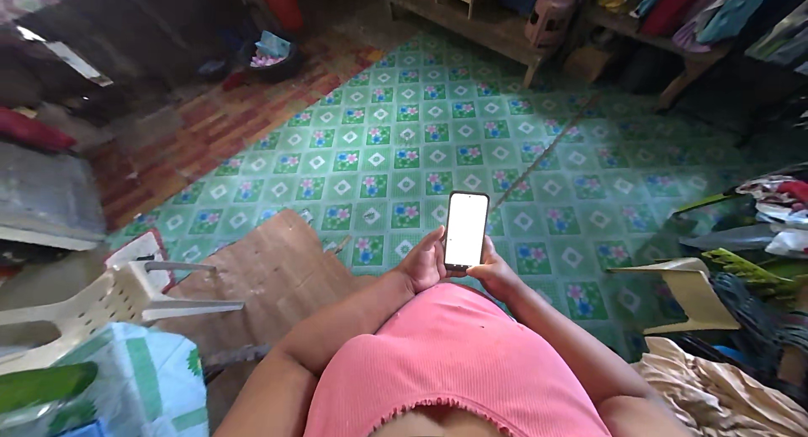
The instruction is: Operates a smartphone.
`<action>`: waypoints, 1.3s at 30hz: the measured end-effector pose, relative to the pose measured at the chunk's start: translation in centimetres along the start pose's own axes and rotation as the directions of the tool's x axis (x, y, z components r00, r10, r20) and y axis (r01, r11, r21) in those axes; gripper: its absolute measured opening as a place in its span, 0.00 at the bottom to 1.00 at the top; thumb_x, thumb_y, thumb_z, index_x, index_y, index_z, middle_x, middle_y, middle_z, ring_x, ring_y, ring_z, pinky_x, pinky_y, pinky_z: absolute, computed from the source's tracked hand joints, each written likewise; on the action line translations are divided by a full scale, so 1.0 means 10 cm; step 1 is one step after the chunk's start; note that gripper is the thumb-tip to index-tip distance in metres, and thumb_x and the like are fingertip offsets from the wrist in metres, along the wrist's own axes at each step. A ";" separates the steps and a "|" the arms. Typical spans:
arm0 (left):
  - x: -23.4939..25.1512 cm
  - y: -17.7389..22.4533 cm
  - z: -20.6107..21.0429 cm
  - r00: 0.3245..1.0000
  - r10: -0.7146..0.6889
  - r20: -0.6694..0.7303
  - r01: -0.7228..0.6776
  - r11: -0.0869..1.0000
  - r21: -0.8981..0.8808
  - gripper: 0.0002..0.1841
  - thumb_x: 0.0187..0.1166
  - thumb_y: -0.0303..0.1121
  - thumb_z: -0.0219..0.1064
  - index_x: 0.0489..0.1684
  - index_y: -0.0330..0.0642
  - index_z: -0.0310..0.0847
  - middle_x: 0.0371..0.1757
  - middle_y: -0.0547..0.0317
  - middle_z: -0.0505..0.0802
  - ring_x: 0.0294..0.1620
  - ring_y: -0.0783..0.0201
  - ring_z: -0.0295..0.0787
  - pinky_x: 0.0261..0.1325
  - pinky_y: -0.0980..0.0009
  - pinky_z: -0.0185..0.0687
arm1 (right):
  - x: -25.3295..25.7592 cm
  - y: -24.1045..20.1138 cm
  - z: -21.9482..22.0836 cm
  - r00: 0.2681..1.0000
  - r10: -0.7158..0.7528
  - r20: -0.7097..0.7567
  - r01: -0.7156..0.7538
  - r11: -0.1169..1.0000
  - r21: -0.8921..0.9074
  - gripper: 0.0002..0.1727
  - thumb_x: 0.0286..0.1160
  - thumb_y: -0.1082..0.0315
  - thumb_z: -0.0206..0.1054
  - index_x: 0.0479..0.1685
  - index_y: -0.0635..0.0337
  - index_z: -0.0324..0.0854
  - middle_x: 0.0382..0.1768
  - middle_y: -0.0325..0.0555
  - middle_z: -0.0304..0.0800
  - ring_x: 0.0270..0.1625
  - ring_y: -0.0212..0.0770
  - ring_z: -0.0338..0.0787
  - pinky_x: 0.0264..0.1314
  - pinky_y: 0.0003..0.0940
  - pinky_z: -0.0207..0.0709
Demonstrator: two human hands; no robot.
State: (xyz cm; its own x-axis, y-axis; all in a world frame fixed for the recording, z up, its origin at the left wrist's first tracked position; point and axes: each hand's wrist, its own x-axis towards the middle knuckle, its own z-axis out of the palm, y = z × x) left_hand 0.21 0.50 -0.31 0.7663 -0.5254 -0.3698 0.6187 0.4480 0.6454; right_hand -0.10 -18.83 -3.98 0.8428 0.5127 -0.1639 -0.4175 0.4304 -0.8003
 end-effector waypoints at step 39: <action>0.00 -0.03 0.07 1.000 0.014 0.019 -0.015 0.999 0.028 0.35 0.91 0.57 0.25 0.88 0.45 0.54 0.72 0.39 0.83 0.66 0.44 0.87 0.64 0.47 0.86 | -0.06 -0.02 -0.07 1.000 -0.011 0.002 0.011 1.000 -0.015 0.51 0.52 0.86 0.59 0.84 0.55 0.39 0.70 0.53 0.80 0.66 0.47 0.89 0.66 0.48 0.86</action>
State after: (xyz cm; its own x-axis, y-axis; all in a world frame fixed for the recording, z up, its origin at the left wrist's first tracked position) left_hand -0.10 -0.07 -0.04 0.7717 -0.5323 -0.3481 0.6022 0.4353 0.6692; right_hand -0.31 -19.74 -4.06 0.8464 0.5099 -0.1539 -0.4034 0.4250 -0.8103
